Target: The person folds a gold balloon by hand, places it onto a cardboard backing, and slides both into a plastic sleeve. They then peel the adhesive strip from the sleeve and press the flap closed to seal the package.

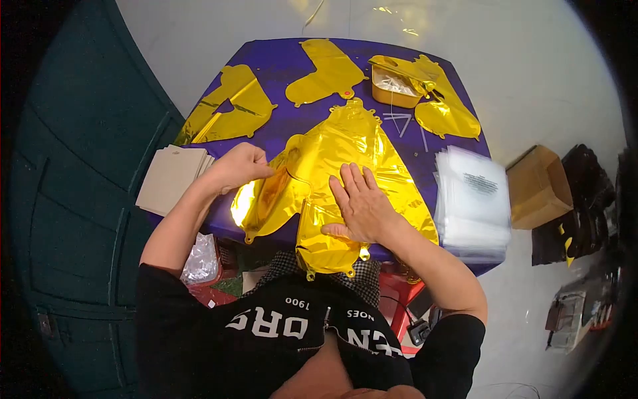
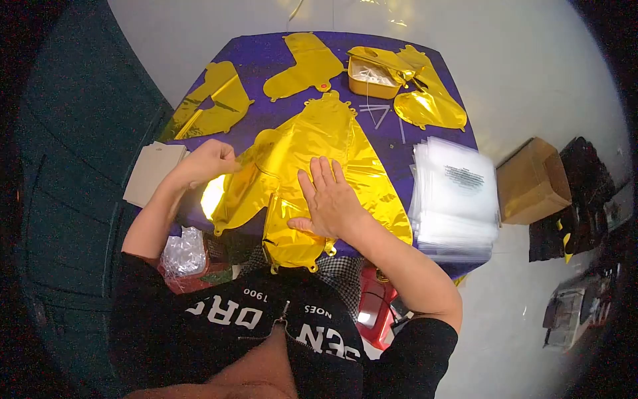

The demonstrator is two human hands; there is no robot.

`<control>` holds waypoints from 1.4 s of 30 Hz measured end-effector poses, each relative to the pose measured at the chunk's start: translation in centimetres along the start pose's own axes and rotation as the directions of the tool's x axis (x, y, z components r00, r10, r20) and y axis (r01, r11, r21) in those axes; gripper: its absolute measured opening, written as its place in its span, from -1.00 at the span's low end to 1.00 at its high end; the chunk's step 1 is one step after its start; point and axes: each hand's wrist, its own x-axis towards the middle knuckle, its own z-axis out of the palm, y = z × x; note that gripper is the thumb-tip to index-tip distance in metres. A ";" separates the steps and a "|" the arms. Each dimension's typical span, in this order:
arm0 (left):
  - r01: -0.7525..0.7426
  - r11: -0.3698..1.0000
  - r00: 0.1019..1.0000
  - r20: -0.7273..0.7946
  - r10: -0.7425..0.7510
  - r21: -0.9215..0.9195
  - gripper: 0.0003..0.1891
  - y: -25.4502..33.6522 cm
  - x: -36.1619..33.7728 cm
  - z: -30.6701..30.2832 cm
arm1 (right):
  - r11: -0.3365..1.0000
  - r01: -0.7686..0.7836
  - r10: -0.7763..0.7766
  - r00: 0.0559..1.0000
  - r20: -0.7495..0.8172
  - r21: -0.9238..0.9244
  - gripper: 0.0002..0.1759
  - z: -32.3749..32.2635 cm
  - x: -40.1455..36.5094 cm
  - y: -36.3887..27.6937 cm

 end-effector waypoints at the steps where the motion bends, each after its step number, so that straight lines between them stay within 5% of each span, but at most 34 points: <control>1: -0.023 0.999 0.998 0.057 0.025 -0.031 -0.68 0.2 0.4 -0.1 | 1.000 0.001 -0.001 1.000 0.003 0.000 0.13 -0.1 0.0 0.0; 4: -0.240 0.970 0.953 0.201 0.227 0.045 -0.67 0.9 1.9 -0.1 | 1.000 -0.002 0.002 1.000 0.014 0.008 0.13 -0.2 0.0 0.0; 13: -0.531 0.764 0.815 0.467 0.343 0.367 -0.64 6.5 4.4 3.3 | 1.000 -0.006 0.005 0.998 0.061 0.019 0.15 -0.4 0.2 0.0; 16: -0.548 0.777 0.805 0.447 0.389 0.311 -0.63 7.8 3.0 5.6 | 1.000 0.002 -0.003 0.994 0.107 0.007 0.14 -0.4 0.2 0.1; 17: -0.341 0.896 0.844 0.513 0.158 0.284 -0.65 9.1 2.2 5.7 | 1.000 0.007 -0.007 0.987 0.160 -0.003 0.12 -1.0 0.4 0.0; 20: -0.383 0.921 0.821 0.433 0.373 -0.067 -0.72 6.2 3.0 6.6 | 0.989 0.080 -0.046 0.965 0.257 -0.125 0.06 -0.9 0.3 0.7; 21: -0.507 0.847 0.777 0.341 0.529 -0.158 -0.72 4.3 3.7 6.3 | 0.977 0.114 -0.060 0.958 0.280 -0.179 0.04 -0.7 0.2 0.9; 24: -0.630 0.764 0.776 -0.072 0.626 -0.144 -0.70 0.3 4.8 6.4 | 0.987 0.057 -0.015 0.962 0.272 -0.149 -0.01 -0.4 0.2 0.7; 29: -0.668 0.639 0.741 0.262 0.619 0.381 -0.29 -1.8 4.9 6.5 | 0.989 0.055 -0.020 0.971 0.239 -0.140 -0.01 0.3 0.3 0.7; 42: -0.700 0.431 0.673 0.324 0.665 0.569 -0.15 -1.1 5.7 9.4 | 0.996 0.084 -0.079 0.984 0.157 -0.022 0.02 -0.6 0.0 1.1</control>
